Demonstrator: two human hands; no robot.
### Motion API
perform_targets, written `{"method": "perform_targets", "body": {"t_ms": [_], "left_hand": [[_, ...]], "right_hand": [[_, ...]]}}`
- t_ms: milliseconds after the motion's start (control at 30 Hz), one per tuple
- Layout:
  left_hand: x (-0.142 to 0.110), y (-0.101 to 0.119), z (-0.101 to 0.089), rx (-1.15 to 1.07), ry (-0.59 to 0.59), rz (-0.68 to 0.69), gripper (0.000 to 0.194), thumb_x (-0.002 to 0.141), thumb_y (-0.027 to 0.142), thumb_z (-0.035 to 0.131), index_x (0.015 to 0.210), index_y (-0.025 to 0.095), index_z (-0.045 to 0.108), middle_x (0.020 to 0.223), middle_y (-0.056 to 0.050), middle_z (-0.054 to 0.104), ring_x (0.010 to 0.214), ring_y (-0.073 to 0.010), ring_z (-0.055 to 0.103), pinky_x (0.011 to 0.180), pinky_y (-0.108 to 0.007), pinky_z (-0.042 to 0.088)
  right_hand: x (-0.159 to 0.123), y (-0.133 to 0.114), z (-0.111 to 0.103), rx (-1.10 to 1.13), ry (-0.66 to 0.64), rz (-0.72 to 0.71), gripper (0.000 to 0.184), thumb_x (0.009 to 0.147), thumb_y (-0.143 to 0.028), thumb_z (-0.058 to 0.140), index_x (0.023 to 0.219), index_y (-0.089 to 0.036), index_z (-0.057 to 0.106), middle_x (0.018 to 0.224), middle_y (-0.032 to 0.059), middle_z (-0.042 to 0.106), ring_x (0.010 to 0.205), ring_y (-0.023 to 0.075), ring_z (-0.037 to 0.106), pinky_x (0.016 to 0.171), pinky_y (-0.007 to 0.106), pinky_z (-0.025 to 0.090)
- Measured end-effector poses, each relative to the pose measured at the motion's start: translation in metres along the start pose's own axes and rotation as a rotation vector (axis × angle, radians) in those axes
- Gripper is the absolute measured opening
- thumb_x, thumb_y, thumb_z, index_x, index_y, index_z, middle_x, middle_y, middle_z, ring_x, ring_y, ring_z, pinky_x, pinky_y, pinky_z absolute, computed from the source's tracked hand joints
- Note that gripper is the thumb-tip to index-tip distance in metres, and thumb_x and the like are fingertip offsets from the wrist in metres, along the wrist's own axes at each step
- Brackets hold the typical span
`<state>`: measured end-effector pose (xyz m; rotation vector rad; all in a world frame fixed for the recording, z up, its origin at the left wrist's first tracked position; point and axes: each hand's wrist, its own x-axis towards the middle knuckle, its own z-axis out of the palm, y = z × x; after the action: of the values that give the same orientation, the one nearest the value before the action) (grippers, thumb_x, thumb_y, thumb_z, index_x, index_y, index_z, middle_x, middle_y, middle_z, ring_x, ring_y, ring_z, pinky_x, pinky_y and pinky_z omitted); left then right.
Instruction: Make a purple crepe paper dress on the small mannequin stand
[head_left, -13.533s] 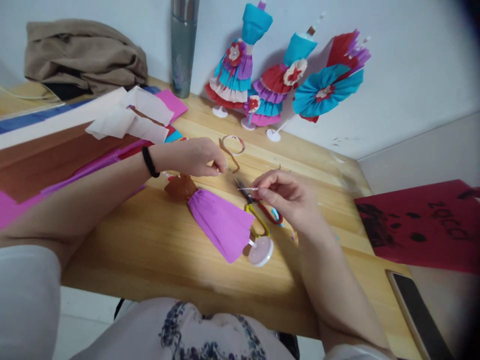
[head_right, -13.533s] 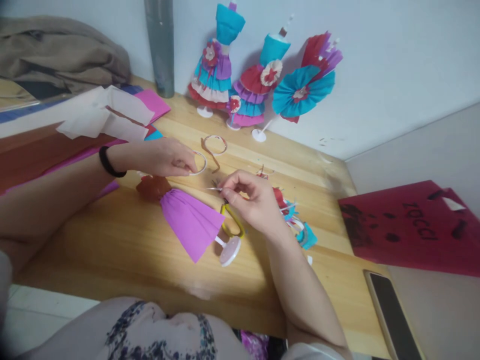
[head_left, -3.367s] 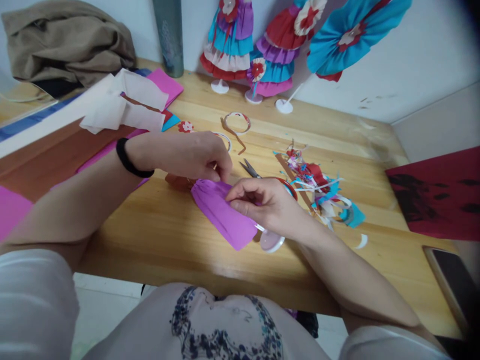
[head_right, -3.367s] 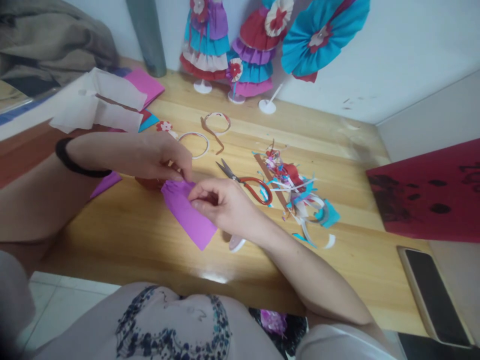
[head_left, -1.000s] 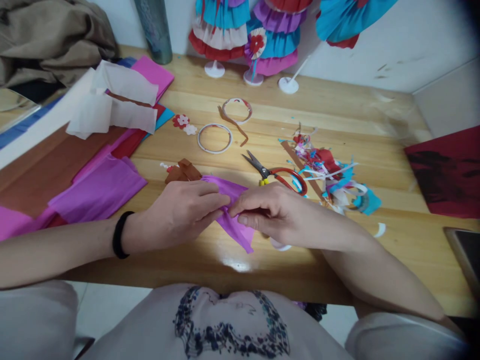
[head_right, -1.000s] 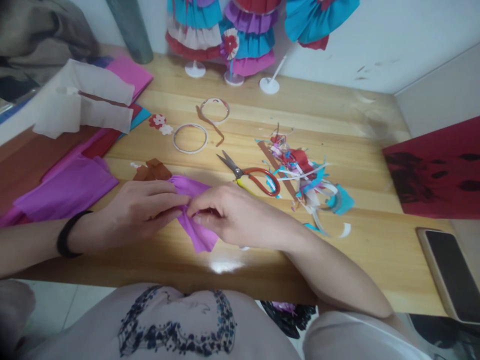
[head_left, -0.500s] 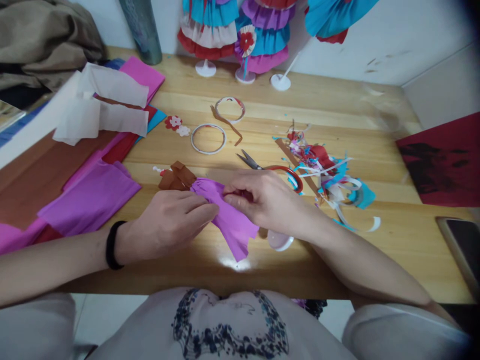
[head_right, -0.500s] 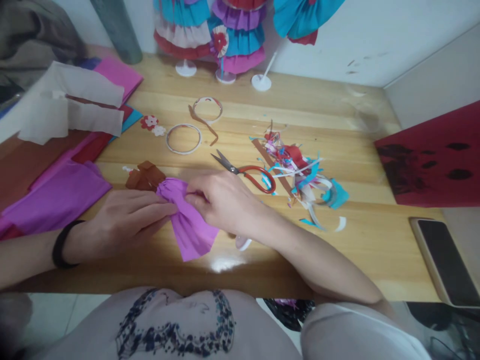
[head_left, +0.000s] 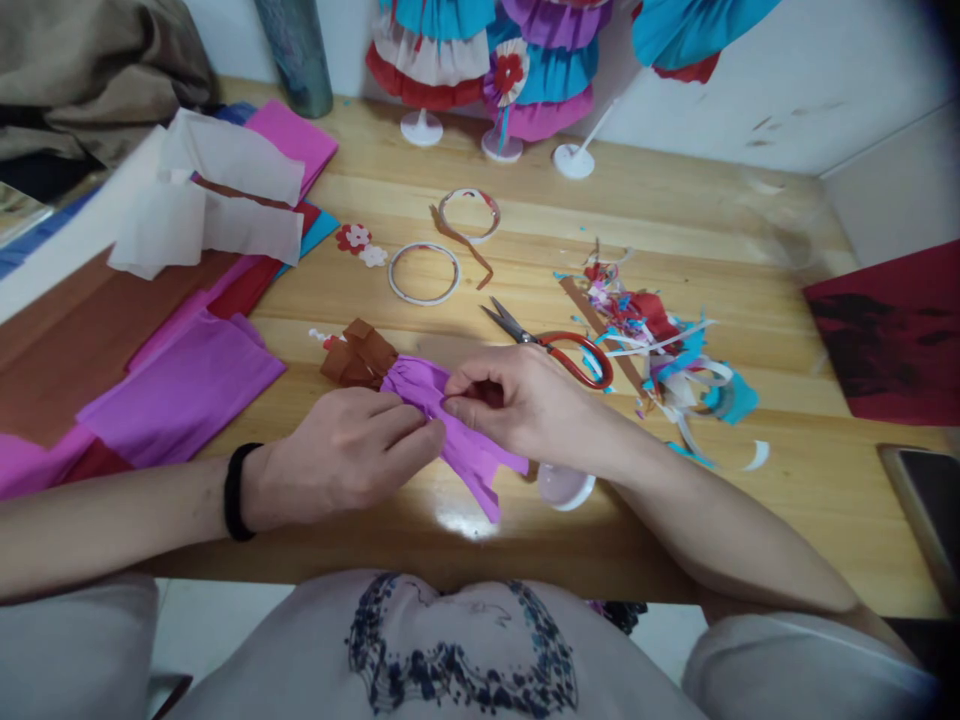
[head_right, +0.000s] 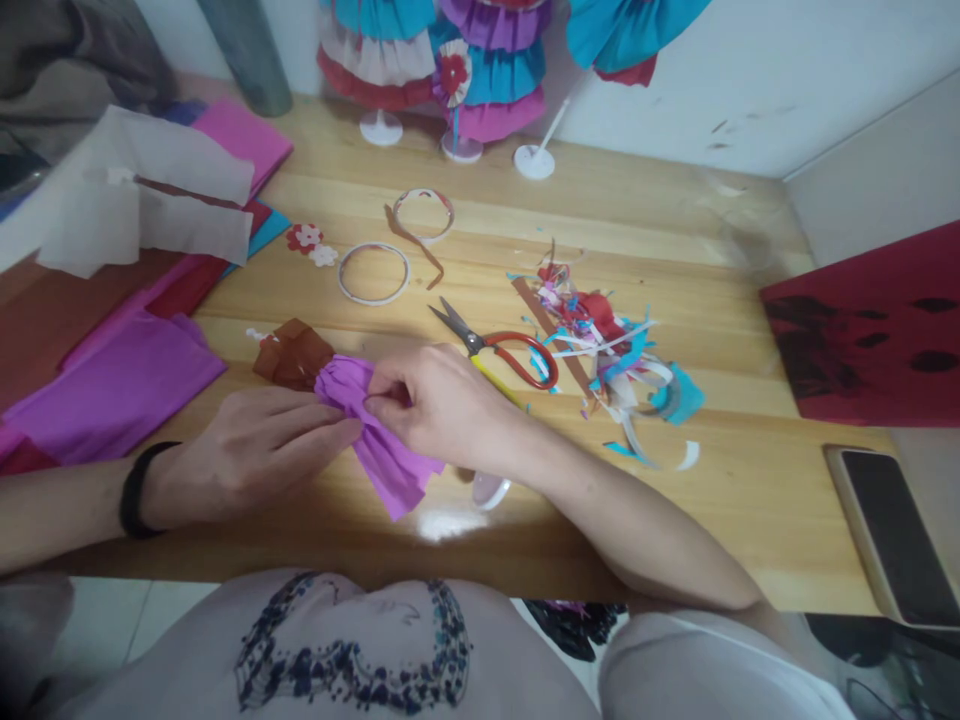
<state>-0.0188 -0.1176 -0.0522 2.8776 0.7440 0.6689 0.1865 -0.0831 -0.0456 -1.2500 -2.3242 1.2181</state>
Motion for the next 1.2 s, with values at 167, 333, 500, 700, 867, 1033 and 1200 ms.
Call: {"method": "perform_targets", "body": {"t_ms": [167,333,500,700,867,1033,1200], "left_hand": [[0.0,-0.001,-0.005,0.037,0.047,0.077,0.029,0.092,-0.001,0.037,0.075,0.015,0.055,0.062,-0.001,0.062,0.054,-0.0131,0.054,0.053,-0.026,0.044],[-0.003,-0.001,-0.003,0.019,0.099,0.051,0.023,0.089,-0.001,0.042,0.079,0.015,0.055,0.063,-0.001,0.063,0.053,-0.0138,0.054,0.051,-0.028,0.041],[-0.006,-0.002,0.0,0.03,0.092,0.014,0.019,0.09,0.001,0.044,0.09,0.017,0.054,0.067,0.002,0.064,0.055,-0.0126,0.057,0.052,-0.027,0.042],[-0.004,-0.003,-0.004,0.054,0.059,0.069,0.025,0.092,0.0,0.039,0.083,0.017,0.054,0.067,0.001,0.066,0.056,-0.0122,0.057,0.052,-0.027,0.043],[-0.001,-0.003,-0.006,0.088,-0.054,0.112,0.028,0.097,0.006,0.038,0.08,0.016,0.058,0.075,-0.002,0.067,0.061,-0.0138,0.057,0.054,-0.028,0.042],[-0.007,-0.004,0.002,0.106,0.0,0.081,0.03,0.098,0.006,0.035,0.083,0.016,0.058,0.083,-0.003,0.066,0.067,-0.0144,0.056,0.056,-0.029,0.041],[-0.009,-0.005,0.006,0.106,0.054,0.055,0.022,0.097,0.006,0.039,0.087,0.016,0.056,0.082,-0.003,0.065,0.065,-0.0149,0.053,0.055,-0.029,0.038]], "right_hand": [[0.002,0.001,-0.001,-0.033,-0.008,-0.008,0.015,0.078,-0.01,0.057,0.065,-0.016,0.06,0.054,-0.0056,0.051,0.05,0.0063,0.039,0.056,0.025,0.028],[0.002,0.002,-0.002,-0.094,0.001,-0.015,0.014,0.075,-0.007,0.055,0.065,-0.016,0.059,0.057,-0.004,0.054,0.053,0.0072,0.04,0.057,0.025,0.028],[0.002,0.002,-0.002,-0.138,-0.001,-0.021,0.014,0.075,-0.007,0.054,0.064,-0.017,0.057,0.059,-0.0029,0.055,0.055,0.0084,0.041,0.057,0.025,0.027],[0.001,0.001,-0.003,-0.109,-0.007,-0.015,0.014,0.076,-0.008,0.054,0.066,-0.016,0.058,0.059,-0.003,0.055,0.054,0.0084,0.04,0.057,0.025,0.027],[0.001,0.002,-0.003,-0.069,0.022,-0.042,0.016,0.078,-0.008,0.055,0.064,-0.017,0.056,0.056,-0.0049,0.05,0.053,0.0077,0.039,0.058,0.025,0.029],[-0.001,0.003,-0.003,-0.06,0.111,-0.131,0.011,0.078,-0.007,0.058,0.075,-0.017,0.061,0.068,-0.0025,0.056,0.061,0.0092,0.046,0.061,0.024,0.033],[-0.005,0.001,-0.002,-0.113,0.121,-0.299,0.009,0.081,-0.007,0.061,0.082,-0.015,0.063,0.076,0.0001,0.057,0.067,0.0105,0.049,0.063,0.024,0.036]]}}
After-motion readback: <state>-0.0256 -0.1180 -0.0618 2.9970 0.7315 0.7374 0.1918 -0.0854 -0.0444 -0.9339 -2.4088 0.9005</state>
